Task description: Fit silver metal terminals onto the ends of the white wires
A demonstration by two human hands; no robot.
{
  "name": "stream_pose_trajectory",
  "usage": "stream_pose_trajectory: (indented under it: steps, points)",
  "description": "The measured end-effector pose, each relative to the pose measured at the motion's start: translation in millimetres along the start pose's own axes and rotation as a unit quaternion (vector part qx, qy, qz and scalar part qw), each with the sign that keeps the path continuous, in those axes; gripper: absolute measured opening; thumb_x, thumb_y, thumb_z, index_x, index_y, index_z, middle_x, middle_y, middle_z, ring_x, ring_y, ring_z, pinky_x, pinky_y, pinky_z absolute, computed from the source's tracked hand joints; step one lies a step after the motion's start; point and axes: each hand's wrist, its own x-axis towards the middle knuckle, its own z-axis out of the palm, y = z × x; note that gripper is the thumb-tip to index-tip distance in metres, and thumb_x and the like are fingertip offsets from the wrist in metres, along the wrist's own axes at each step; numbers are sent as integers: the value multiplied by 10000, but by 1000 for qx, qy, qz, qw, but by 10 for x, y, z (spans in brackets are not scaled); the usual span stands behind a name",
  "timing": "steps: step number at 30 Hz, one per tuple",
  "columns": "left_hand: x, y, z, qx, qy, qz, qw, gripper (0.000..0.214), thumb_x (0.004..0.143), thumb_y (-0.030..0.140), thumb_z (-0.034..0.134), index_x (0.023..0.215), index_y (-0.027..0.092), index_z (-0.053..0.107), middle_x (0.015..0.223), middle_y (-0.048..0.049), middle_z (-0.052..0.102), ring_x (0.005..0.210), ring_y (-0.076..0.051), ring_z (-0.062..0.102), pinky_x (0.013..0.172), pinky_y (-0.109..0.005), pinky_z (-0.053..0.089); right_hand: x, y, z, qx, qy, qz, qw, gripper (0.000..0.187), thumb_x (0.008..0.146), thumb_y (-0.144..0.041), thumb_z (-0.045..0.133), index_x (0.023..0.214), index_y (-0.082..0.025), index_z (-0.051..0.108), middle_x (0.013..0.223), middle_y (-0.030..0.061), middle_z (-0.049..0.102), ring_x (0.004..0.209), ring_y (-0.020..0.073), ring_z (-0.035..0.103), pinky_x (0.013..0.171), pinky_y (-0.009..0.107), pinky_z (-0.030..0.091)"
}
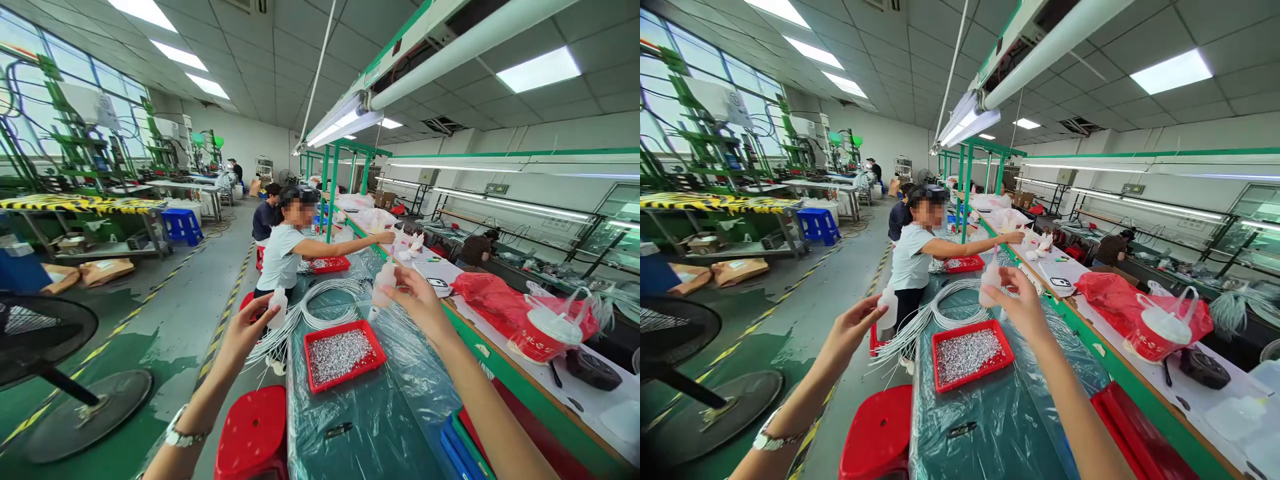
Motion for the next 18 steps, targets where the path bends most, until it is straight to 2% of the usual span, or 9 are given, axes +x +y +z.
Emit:
stream_pose_trajectory:
  steps: [5,9,14,18]
  points:
    - [-144,-46,52,-58,-69,-22,996,615,690,587,681,1123,152,642,1086,-123,683,1004,-299,597,862,-361,470,42,42,63,-3,13,-6,1000,439,730,-396,733,1090,-204,569,1103,85,658,989,234,609,888,386,458]
    - [-309,-263,252,-93,-142,-52,984,535,715,591,662,1072,193,684,1041,-97,701,998,-296,603,883,-365,469,138,148,154,-17,31,-4,999,440,736,-421,721,1080,-187,578,1115,97,656,1003,245,607,900,391,439]
    - [-490,-797,517,-119,-193,-101,969,538,702,650,634,986,202,726,940,-78,716,910,-292,635,839,-366,481,359,294,300,-40,34,-2,999,448,715,-421,736,1055,-177,577,1074,110,660,971,267,605,860,401,434]
    - [-501,-1345,541,-134,-212,-143,958,574,658,666,662,958,182,733,904,-88,721,884,-289,641,816,-356,480,524,465,405,-58,23,3,998,452,728,-421,729,1074,-174,575,1076,118,657,984,277,600,856,403,438]
